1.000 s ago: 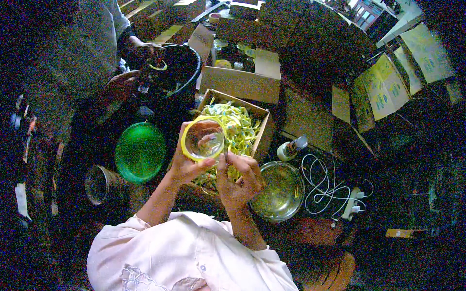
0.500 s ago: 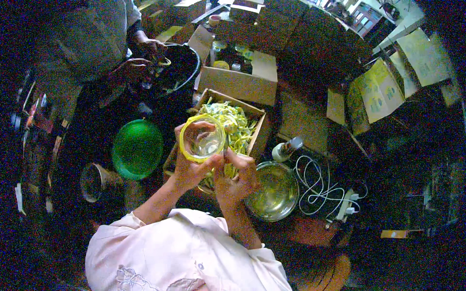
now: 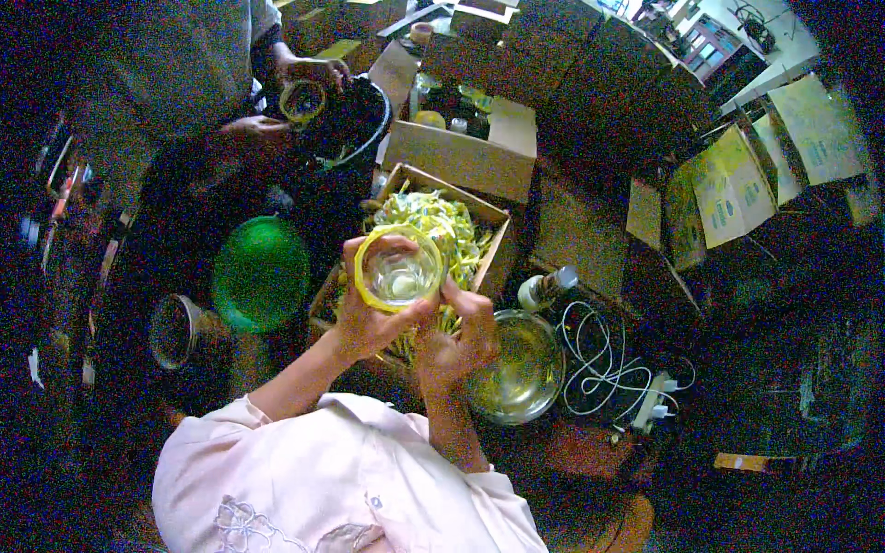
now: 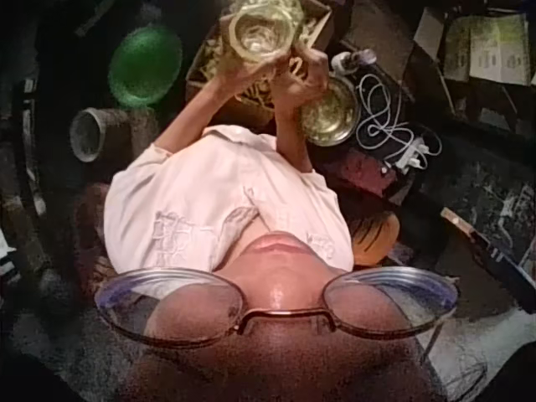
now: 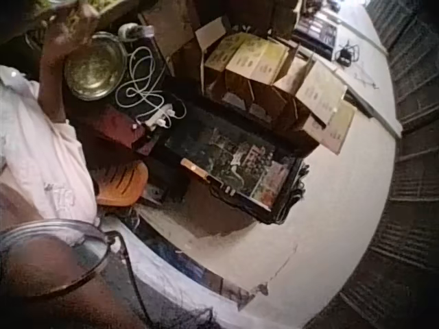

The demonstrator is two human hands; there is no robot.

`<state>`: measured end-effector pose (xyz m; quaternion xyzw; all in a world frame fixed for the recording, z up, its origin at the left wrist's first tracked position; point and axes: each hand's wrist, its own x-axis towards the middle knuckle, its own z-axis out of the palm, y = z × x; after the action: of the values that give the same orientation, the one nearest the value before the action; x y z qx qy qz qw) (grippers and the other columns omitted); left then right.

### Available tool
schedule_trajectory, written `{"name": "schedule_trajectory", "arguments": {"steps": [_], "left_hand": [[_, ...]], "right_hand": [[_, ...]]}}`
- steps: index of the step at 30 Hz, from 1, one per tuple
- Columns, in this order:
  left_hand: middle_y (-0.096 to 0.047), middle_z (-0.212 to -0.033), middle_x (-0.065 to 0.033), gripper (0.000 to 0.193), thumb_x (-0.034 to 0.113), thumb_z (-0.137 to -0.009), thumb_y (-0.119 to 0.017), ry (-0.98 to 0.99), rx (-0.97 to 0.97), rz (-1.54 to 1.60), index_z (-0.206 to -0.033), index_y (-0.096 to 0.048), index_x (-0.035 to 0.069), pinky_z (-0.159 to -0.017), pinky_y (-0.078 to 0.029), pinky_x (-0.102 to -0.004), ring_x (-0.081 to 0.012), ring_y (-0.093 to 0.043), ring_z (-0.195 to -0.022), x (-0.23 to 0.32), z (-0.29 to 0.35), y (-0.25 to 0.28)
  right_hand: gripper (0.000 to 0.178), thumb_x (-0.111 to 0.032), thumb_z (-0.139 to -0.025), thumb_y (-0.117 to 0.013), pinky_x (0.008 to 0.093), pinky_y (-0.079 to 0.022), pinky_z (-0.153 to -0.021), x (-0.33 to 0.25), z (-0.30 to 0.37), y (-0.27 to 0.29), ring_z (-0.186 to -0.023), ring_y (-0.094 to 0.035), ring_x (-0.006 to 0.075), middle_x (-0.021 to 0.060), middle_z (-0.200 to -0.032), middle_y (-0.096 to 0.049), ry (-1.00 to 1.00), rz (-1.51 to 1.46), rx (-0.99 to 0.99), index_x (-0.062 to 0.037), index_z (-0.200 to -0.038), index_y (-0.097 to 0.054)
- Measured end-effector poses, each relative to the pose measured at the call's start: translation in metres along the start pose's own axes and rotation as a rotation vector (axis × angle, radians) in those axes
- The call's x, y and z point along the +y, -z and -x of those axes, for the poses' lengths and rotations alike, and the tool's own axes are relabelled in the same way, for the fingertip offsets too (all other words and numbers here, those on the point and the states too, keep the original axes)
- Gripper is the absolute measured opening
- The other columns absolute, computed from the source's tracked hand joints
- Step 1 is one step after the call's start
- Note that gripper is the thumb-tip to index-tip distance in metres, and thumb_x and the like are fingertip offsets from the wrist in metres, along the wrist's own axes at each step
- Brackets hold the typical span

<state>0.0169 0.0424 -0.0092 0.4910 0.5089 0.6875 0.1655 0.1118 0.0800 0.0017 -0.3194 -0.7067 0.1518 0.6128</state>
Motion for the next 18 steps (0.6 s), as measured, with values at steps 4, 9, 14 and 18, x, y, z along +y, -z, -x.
{"name": "schedule_trajectory", "arguments": {"steps": [4,9,14,18], "left_hand": [[-0.043,-0.101,-0.0118,0.068,0.016,-0.063,-0.072,-0.071,-0.062,-0.026,-0.109,-0.023,0.005,-0.087,-0.037,-0.0328,-0.0205,-0.047,-0.098,0.003,-0.003,0.004],[-0.041,-0.102,-0.0113,0.068,0.015,-0.062,-0.073,-0.059,-0.055,-0.076,-0.109,-0.025,0.004,-0.086,-0.038,-0.0327,-0.0207,-0.047,-0.097,0.0,-0.006,0.008],[-0.041,-0.102,-0.0108,0.067,0.018,-0.061,-0.073,-0.106,-0.107,-0.144,-0.109,-0.029,0.003,-0.086,-0.038,-0.0325,-0.0213,-0.047,-0.097,0.002,-0.005,0.006],[-0.041,-0.102,-0.0105,0.068,0.019,-0.061,-0.074,-0.038,-0.107,-0.067,-0.11,-0.03,0.002,-0.086,-0.038,-0.0334,-0.0218,-0.047,-0.098,-0.001,-0.004,0.006]], "right_hand": [[0.02,-0.011,-0.067,-0.07,0.0257,-0.042,-0.055,0.002,-0.001,0.008,-0.06,-0.054,0.0155,0.0053,-0.07,-0.057,-0.043,-0.031,-0.043,-0.0037,-0.082,-0.061],[0.02,0.003,-0.062,-0.068,0.0278,-0.047,-0.057,0.002,0.002,0.007,-0.062,-0.058,0.0185,0.0076,-0.071,-0.06,-0.066,-0.034,-0.06,-0.0036,-0.08,-0.062],[0.019,0.004,-0.062,-0.067,0.0247,-0.043,-0.055,0.003,0.001,0.01,-0.061,-0.055,0.0151,0.0054,-0.069,-0.058,-0.082,-0.021,-0.026,-0.0039,-0.078,-0.061],[0.016,0.004,-0.063,-0.066,0.0211,-0.039,-0.051,0.012,0.002,0.009,-0.059,-0.051,0.0112,0.0033,-0.067,-0.056,-0.102,-0.097,-0.022,-0.0032,-0.076,-0.06]]}}
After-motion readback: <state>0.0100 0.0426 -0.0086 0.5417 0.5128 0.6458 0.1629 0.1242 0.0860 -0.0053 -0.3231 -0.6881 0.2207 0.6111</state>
